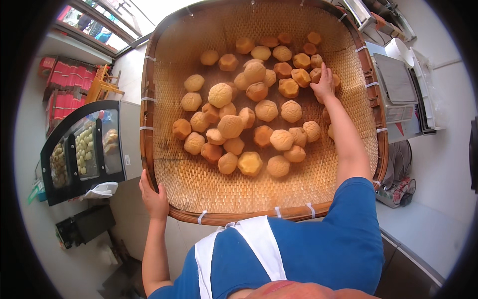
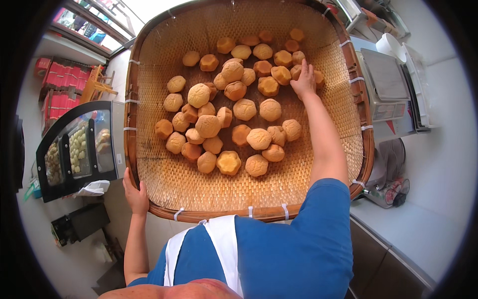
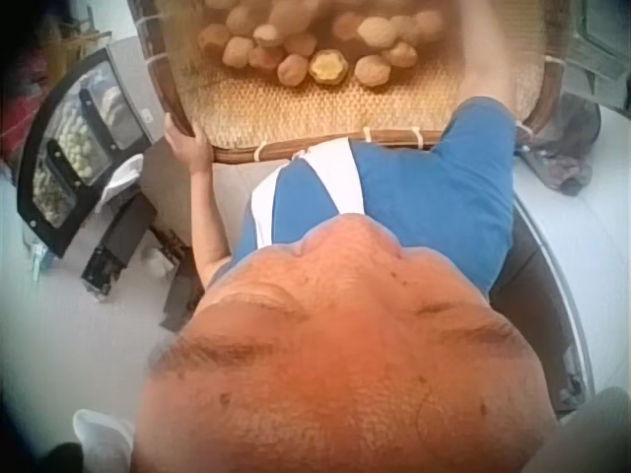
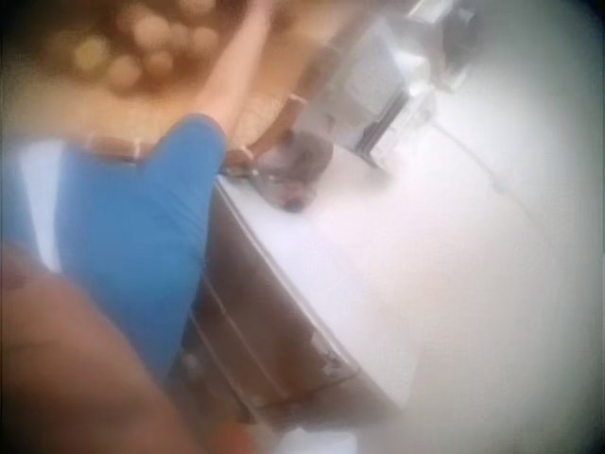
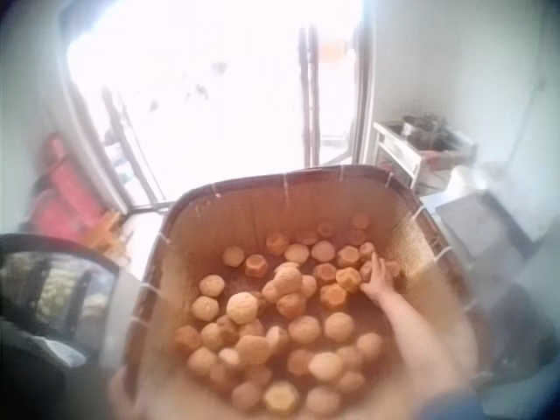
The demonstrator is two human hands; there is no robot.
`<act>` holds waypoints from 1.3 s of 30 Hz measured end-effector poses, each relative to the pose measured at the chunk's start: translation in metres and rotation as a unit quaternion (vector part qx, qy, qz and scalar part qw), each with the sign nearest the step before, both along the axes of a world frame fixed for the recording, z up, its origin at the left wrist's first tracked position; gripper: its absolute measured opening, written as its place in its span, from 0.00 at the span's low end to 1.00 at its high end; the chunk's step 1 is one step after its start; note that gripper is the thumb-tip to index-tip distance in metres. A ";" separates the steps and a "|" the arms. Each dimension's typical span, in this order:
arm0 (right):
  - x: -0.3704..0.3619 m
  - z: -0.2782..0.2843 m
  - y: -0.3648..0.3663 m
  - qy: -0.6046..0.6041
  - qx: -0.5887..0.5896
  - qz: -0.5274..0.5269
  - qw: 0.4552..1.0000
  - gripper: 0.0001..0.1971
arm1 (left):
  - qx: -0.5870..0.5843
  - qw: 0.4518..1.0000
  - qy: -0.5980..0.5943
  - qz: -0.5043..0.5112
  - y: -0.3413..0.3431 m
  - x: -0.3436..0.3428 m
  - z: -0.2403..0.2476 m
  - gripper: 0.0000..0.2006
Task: The person cleans a dark baking mold with a cloth, then walks to a basket of baked goods and repeatedly picks up and inspects individual items. Finally, they rinse a white bowl under running water.
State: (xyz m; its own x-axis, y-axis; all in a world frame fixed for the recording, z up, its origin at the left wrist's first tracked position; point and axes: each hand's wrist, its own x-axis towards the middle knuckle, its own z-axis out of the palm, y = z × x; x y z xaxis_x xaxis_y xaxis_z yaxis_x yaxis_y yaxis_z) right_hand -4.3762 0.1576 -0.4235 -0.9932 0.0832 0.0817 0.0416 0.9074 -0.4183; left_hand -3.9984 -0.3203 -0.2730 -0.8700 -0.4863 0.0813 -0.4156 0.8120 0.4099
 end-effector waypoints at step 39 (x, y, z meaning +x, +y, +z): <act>0.085 -0.001 0.132 -0.105 -0.188 -0.026 0.976 0.27 | 0.010 1.000 0.025 -0.008 -0.006 0.003 -0.010 0.31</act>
State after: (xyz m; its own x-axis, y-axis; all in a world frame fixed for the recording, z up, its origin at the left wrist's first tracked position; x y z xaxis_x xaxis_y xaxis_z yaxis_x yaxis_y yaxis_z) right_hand -4.2913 0.2895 -0.4243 -0.9781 0.1195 -0.1702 0.2053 0.6862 -0.6978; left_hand -3.9954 -0.3261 -0.2833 -0.8730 -0.4740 0.1148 -0.3813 0.8101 0.4454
